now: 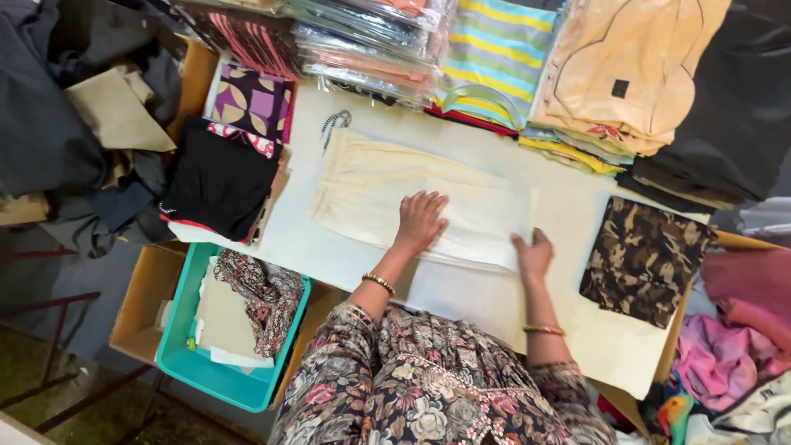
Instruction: The recorder folds various pieces of clothing including a pair of white trousers, a pink top, and a yellow piece of fabric on a table.
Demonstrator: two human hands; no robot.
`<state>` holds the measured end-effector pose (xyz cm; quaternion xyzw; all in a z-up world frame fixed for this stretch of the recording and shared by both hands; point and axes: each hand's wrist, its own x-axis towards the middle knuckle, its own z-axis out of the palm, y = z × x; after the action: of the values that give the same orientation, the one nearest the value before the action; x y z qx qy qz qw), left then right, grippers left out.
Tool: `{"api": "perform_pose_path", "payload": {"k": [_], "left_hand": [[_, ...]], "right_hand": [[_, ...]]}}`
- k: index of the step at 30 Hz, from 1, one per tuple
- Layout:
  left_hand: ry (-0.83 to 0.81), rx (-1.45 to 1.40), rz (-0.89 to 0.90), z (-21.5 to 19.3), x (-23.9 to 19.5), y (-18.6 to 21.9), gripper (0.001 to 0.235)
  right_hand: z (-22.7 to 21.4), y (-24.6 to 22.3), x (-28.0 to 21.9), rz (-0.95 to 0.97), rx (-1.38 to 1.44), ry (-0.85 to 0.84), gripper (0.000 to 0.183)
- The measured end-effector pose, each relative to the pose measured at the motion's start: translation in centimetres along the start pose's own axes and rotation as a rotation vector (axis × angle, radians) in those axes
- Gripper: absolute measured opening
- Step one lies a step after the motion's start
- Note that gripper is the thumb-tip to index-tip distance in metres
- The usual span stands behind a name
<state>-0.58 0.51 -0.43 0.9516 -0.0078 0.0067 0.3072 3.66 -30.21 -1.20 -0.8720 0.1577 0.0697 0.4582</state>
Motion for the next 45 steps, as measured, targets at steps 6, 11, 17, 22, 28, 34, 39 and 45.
{"api": "perform_pose_path", "payload": {"k": [6,11,17,22,28,34,39,45], "left_hand": [[0.392,-0.075,-0.087,-3.0,0.0,-5.6,0.035],[0.397,-0.050,-0.112,-8.2,2.7,-8.3,0.040],[0.291,0.168,-0.017,-7.7,9.1,-11.4,0.042],[0.099,0.286,-0.206,-7.1,11.9,-13.7,0.026],[-0.075,0.394,-0.113,-9.5,11.5,-13.7,0.025],[-0.017,0.308,-0.049,-8.6,9.7,-13.7,0.026],[-0.021,0.389,-0.109,-5.9,9.6,-15.6,0.019],[-0.100,0.382,-0.140,-12.4,10.0,-10.8,0.026]], "right_hand": [[-11.6,-0.9,0.0,0.036,-0.314,0.303,0.044],[-11.4,-4.2,-2.0,-0.189,-0.557,0.410,0.054],[1.7,-6.1,-5.3,-0.551,-0.415,-0.086,0.053],[7.8,-12.7,-10.1,-0.521,-0.494,-0.369,0.053],[10.8,-16.2,-11.6,-0.572,-0.529,-0.545,0.057],[15.2,-20.6,-12.5,-0.805,-0.610,-0.730,0.077],[16.5,-17.4,-11.4,-0.945,-0.659,-0.621,0.057],[13.5,-17.6,-9.1,-0.672,-0.221,-0.446,0.031]]}}
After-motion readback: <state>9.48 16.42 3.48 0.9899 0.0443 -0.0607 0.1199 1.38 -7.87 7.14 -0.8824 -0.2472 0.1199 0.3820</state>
